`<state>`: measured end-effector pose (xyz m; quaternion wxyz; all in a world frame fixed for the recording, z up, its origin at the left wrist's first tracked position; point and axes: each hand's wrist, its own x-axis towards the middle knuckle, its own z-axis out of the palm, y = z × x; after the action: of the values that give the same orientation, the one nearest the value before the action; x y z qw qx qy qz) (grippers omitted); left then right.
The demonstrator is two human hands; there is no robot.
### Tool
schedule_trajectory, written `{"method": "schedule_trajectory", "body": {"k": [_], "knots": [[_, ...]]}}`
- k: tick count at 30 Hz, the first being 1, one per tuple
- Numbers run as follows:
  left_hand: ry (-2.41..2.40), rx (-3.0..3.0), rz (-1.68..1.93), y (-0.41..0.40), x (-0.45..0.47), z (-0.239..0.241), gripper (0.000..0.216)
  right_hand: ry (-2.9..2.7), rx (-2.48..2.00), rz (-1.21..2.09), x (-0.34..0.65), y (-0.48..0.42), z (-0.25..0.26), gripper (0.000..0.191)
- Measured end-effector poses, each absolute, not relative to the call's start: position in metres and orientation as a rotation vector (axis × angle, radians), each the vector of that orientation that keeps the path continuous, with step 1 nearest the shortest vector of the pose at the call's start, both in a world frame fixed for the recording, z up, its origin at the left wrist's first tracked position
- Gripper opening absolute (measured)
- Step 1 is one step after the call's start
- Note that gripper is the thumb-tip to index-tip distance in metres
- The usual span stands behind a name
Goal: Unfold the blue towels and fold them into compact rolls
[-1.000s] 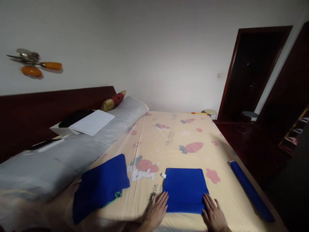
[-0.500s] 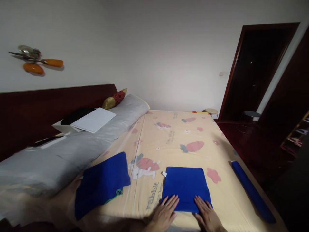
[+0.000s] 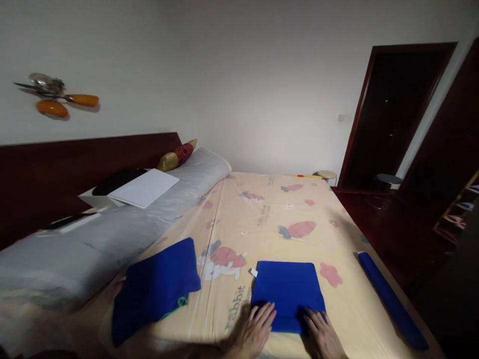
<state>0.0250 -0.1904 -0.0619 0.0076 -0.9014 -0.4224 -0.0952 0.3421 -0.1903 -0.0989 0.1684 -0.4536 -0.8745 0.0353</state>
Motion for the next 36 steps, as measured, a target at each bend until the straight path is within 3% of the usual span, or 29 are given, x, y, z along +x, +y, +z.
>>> {"method": "schedule_trajectory", "body": {"k": [7, 17, 21, 28, 36], "knots": [[-1.473, -2.936, -0.171, -0.199, 0.035, -0.06, 0.057, -2.629, -1.308, 0.294, 0.341, -0.195, -0.083, 0.045], [-1.618, -2.892, -0.299, -0.182, 0.022, -0.045, 0.023, -2.385, -1.462, 0.143, 0.33, -0.191, -0.069, 0.02], [-1.664, -2.867, -0.278, -0.181, 0.022, -0.043, 0.033, -2.3, -1.592, 0.157, 0.328, -0.189, -0.073, 0.017], [-2.027, -2.689, -0.13, -0.178, 0.034, -0.048, 0.032, -2.313, -1.586, 0.271, 0.337, -0.182, -0.086, 0.031], [-1.895, -2.706, -0.036, -0.176, 0.058, -0.07, 0.067, -2.36, -1.381, 0.166, 0.295, -0.177, -0.105, 0.046]]}}
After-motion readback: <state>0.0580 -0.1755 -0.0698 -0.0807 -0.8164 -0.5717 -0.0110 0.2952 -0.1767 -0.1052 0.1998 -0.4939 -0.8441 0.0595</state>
